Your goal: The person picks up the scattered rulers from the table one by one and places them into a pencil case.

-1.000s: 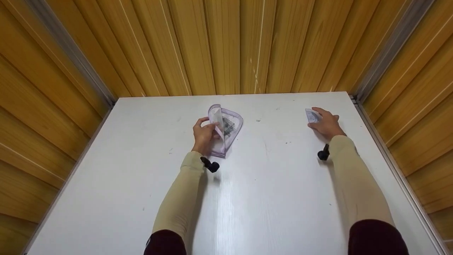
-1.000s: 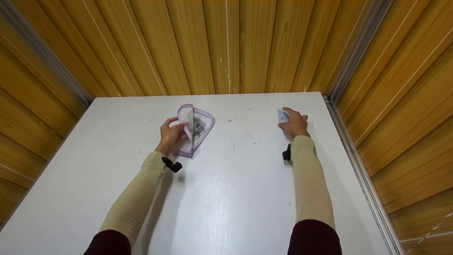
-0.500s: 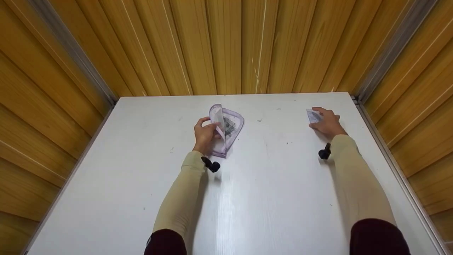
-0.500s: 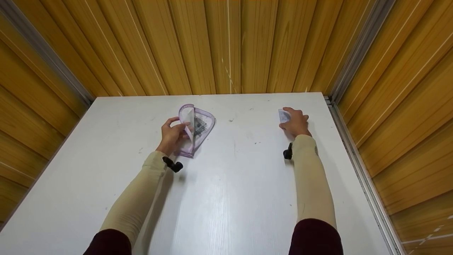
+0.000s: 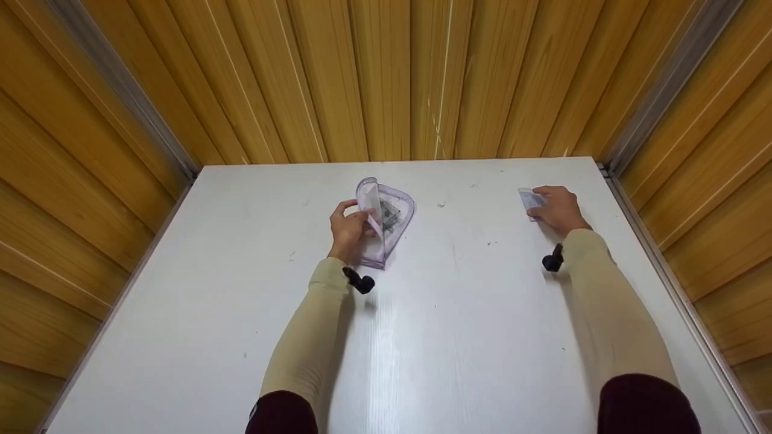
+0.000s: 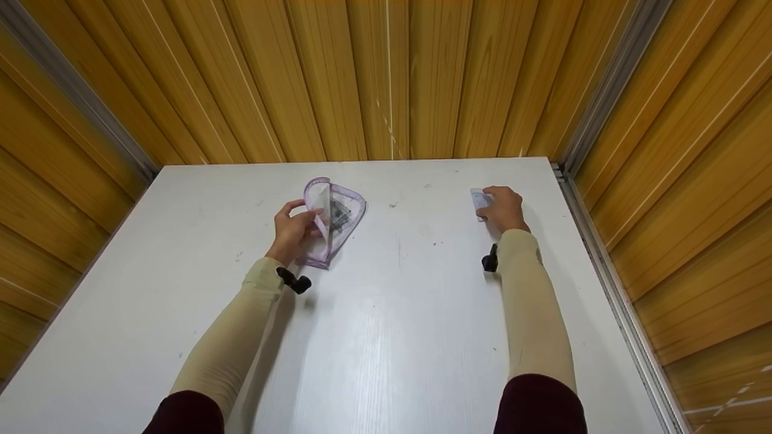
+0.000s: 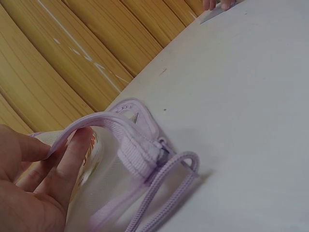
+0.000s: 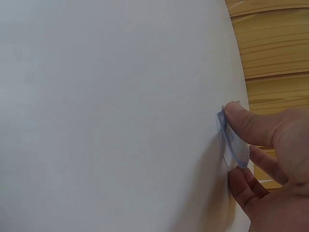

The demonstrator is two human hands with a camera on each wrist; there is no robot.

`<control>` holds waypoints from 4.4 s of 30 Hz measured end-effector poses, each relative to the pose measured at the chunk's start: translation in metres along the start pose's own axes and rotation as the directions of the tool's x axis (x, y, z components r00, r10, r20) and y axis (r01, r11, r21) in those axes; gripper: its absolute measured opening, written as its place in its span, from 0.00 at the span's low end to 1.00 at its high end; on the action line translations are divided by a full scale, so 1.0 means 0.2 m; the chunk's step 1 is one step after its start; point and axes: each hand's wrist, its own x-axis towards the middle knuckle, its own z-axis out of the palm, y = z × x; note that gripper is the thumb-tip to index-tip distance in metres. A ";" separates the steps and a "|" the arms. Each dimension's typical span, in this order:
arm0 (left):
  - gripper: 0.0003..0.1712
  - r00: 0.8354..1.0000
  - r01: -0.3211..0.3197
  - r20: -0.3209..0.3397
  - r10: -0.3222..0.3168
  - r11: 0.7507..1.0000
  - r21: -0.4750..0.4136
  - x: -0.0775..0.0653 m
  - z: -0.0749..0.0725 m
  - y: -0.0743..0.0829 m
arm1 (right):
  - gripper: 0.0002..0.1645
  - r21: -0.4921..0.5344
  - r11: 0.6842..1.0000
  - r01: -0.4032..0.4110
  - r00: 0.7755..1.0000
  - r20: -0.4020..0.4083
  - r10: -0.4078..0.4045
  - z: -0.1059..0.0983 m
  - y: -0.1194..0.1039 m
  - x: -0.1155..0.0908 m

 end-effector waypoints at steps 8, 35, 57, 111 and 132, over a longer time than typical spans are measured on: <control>0.24 1.000 0.011 -0.016 -0.011 1.000 -0.009 0.00 0.00 0.00 | 0.36 0.011 0.999 -0.036 0.999 0.020 0.035 -0.02 -0.01 -0.01; 0.25 1.000 0.021 -0.013 -0.021 1.000 0.001 0.01 0.01 -0.01 | 0.29 0.040 0.999 -0.012 1.000 0.003 0.012 -0.06 -0.02 -0.06; 0.24 1.000 -0.010 0.004 0.010 1.000 -0.025 0.00 0.00 -0.01 | 0.29 0.103 0.994 0.042 0.996 -0.083 -0.034 -0.06 -0.05 -0.05; 0.20 1.000 -0.015 0.001 0.015 1.000 -0.016 0.00 0.01 -0.01 | 0.32 0.185 0.977 0.110 0.990 -0.108 -0.091 -0.03 -0.25 -0.03; 0.25 1.000 -0.001 0.022 0.002 0.998 -0.055 0.00 0.01 -0.02 | 0.32 0.188 0.976 0.112 0.991 -0.095 -0.095 0.04 -0.33 -0.03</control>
